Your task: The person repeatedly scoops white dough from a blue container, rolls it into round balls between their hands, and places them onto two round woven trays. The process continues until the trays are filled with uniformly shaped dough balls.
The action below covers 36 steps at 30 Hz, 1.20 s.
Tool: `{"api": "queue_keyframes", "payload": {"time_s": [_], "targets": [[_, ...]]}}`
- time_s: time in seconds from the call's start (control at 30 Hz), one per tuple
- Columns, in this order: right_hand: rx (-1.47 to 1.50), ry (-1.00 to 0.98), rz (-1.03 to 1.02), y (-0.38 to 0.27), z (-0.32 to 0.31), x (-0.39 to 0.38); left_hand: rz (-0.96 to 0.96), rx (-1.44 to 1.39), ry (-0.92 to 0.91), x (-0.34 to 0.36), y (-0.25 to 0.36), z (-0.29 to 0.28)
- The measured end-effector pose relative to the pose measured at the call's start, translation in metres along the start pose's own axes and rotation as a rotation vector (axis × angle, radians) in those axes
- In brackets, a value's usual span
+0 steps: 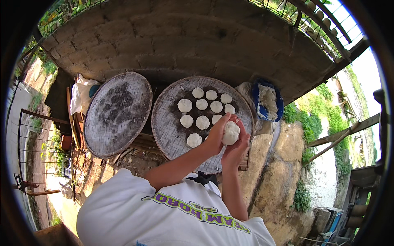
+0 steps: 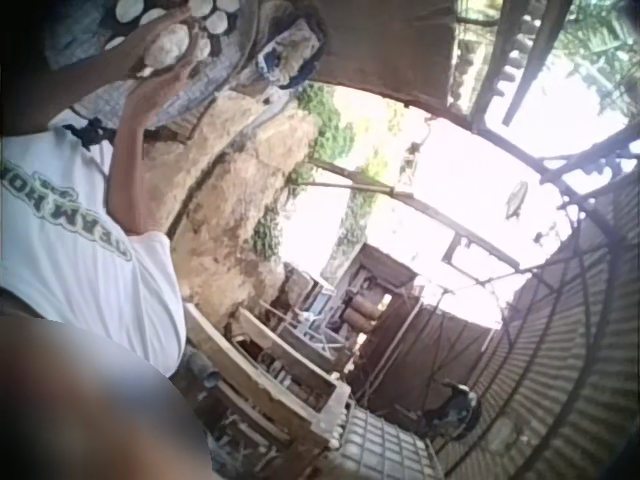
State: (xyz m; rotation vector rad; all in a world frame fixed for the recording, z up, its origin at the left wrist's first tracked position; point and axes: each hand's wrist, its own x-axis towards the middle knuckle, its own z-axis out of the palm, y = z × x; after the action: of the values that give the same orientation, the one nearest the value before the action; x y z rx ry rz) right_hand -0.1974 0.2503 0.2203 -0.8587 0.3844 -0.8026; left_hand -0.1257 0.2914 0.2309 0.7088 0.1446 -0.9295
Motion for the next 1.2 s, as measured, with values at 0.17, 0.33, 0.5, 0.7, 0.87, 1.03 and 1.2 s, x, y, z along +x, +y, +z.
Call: {"api": "queue_keyframes", "payload": {"time_s": [0.17,0.33,0.5,0.7,0.87,1.03,1.2], "targets": [[-0.032,0.101,-0.064,-0.012,0.001,0.000,0.244,0.259,-0.039,-0.004,-0.012,0.009],[-0.177,0.007,-0.295,-0.025,0.001,-0.008,0.019,-0.027,-0.210,-0.003,-0.014,0.014],[-0.057,0.152,-0.001,-0.034,-0.007,-0.010,0.113,0.183,-0.088,0.000,-0.024,0.023],[-0.188,0.044,-0.283,-0.028,-0.011,-0.010,-0.163,-0.024,-0.298,0.000,-0.025,0.020],[-0.036,0.153,-0.032,-0.022,0.000,-0.001,0.116,0.126,-0.228,0.005,-0.005,0.019],[-0.490,-0.098,-0.631,-0.014,0.010,0.003,-0.212,-0.099,-0.267,0.008,0.021,0.012],[-0.296,-0.020,-0.031,-0.009,0.023,0.013,0.055,-0.044,-0.175,0.011,0.034,0.005]]}}
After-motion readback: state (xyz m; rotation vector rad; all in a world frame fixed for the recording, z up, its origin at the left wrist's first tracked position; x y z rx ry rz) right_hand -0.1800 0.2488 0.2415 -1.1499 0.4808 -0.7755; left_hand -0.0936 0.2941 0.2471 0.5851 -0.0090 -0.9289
